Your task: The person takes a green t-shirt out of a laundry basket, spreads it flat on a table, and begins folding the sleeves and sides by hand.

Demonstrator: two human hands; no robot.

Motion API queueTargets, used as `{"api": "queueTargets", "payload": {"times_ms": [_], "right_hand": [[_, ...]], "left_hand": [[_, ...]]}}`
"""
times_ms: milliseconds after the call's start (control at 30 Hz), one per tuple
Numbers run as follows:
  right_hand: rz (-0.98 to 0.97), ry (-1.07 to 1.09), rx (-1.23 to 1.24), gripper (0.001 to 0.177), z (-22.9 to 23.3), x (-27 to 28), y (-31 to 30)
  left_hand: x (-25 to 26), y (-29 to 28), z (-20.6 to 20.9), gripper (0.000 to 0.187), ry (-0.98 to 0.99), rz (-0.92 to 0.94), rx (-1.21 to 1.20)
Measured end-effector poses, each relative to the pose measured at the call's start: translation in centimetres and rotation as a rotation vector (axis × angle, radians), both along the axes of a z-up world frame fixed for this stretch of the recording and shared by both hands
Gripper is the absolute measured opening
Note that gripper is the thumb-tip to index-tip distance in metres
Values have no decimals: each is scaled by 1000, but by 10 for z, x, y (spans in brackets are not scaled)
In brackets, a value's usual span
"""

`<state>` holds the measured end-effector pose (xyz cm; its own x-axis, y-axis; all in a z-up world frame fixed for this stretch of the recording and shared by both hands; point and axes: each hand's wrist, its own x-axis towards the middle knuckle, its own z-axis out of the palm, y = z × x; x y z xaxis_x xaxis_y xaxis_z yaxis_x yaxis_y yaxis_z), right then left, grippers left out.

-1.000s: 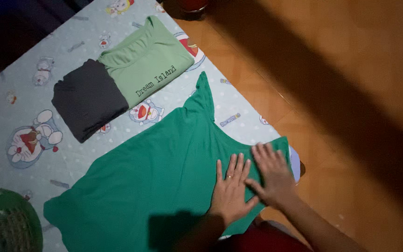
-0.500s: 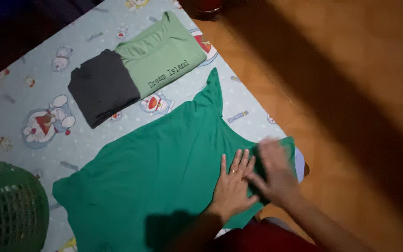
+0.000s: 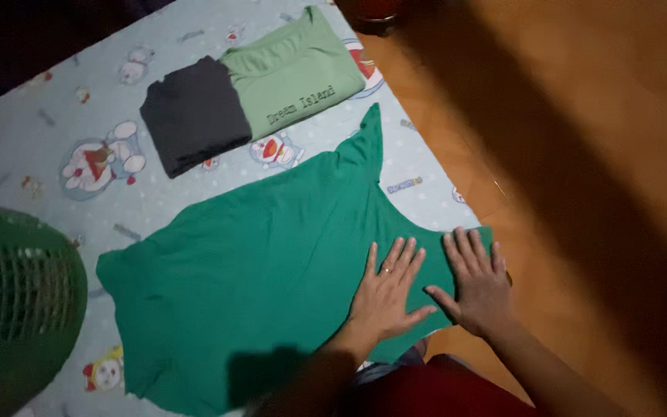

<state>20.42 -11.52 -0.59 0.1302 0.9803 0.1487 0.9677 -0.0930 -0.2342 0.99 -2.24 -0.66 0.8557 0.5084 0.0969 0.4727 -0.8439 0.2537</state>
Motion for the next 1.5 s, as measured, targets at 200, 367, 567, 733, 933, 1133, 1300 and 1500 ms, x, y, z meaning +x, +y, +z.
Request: {"api": "queueTargets", "payload": {"times_ms": [200,367,567,733,933,1133,1300,1500], "right_hand": [[3,57,83,94,-11,8,-4],[8,29,40,96,-13,13,-5],[19,8,71,95,-15,13,-8],[57,24,44,97,-22,20,-7],[62,9,28,98,-22,21,-6],[-9,-283,-127,92,-1,-2,0],[153,-614,-532,102,19,-62,17],[531,76,-85,78,-5,-125,22]], "left_hand": [[8,-12,0,104,-7,246,-51],[5,-22,-4,103,4,444,-64],[-14,-32,-9,100,-42,592,-38],[-31,-33,-13,100,34,700,-76],[-59,-36,-16,98,-37,747,-3],[-76,-36,-15,96,-33,747,-36],[-99,-39,-13,87,-94,648,-77],[-145,-53,-6,81,-79,584,-103]]}}
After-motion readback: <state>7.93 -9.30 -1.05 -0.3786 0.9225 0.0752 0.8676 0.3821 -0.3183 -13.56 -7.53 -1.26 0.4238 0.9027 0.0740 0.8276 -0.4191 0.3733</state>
